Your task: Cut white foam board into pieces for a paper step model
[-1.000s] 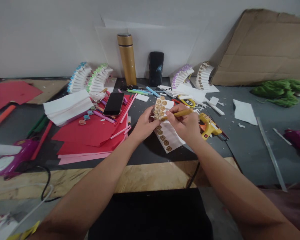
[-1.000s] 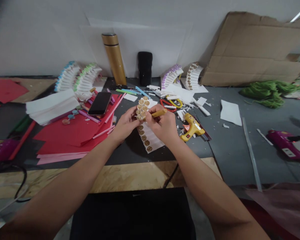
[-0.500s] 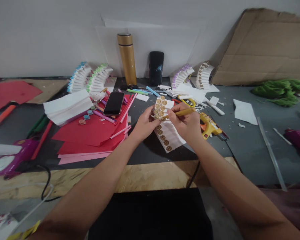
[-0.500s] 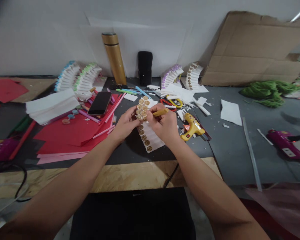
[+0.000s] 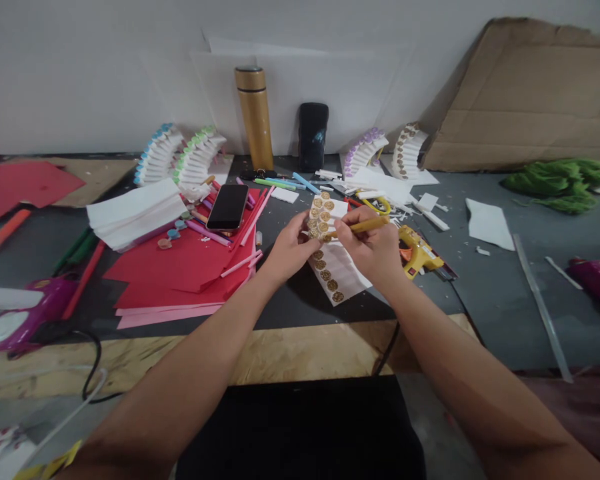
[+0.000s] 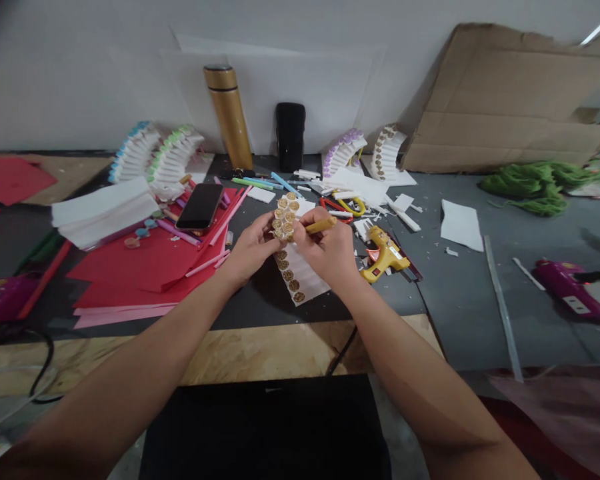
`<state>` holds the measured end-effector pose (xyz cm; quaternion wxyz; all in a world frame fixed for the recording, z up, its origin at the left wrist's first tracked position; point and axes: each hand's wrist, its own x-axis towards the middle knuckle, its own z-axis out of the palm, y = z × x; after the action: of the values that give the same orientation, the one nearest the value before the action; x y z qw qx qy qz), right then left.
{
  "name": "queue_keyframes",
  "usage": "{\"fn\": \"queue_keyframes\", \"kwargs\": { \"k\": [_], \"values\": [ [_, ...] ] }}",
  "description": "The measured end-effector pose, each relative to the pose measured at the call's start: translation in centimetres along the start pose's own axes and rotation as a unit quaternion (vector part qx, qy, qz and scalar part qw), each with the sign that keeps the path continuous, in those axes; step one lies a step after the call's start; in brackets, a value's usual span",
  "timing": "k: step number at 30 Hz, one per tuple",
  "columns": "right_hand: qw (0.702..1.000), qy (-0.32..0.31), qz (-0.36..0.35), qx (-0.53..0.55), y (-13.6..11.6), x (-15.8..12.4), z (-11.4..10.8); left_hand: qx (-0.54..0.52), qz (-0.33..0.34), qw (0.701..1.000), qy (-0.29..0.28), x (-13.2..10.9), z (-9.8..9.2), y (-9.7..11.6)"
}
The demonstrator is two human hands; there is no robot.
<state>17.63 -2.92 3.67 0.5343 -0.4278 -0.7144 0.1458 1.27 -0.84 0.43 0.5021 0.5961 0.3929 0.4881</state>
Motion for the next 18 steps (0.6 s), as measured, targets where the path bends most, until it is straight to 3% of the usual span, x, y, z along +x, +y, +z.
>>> {"fn": "queue_keyframes", "kwargs": {
  "k": [18],
  "values": [
    [1.0, -0.011, -0.003, -0.005, 0.32, 0.03, 0.02, 0.006, 0.007, 1.0, 0.001, 0.16, -0.08, -0.5]
  ]
}}
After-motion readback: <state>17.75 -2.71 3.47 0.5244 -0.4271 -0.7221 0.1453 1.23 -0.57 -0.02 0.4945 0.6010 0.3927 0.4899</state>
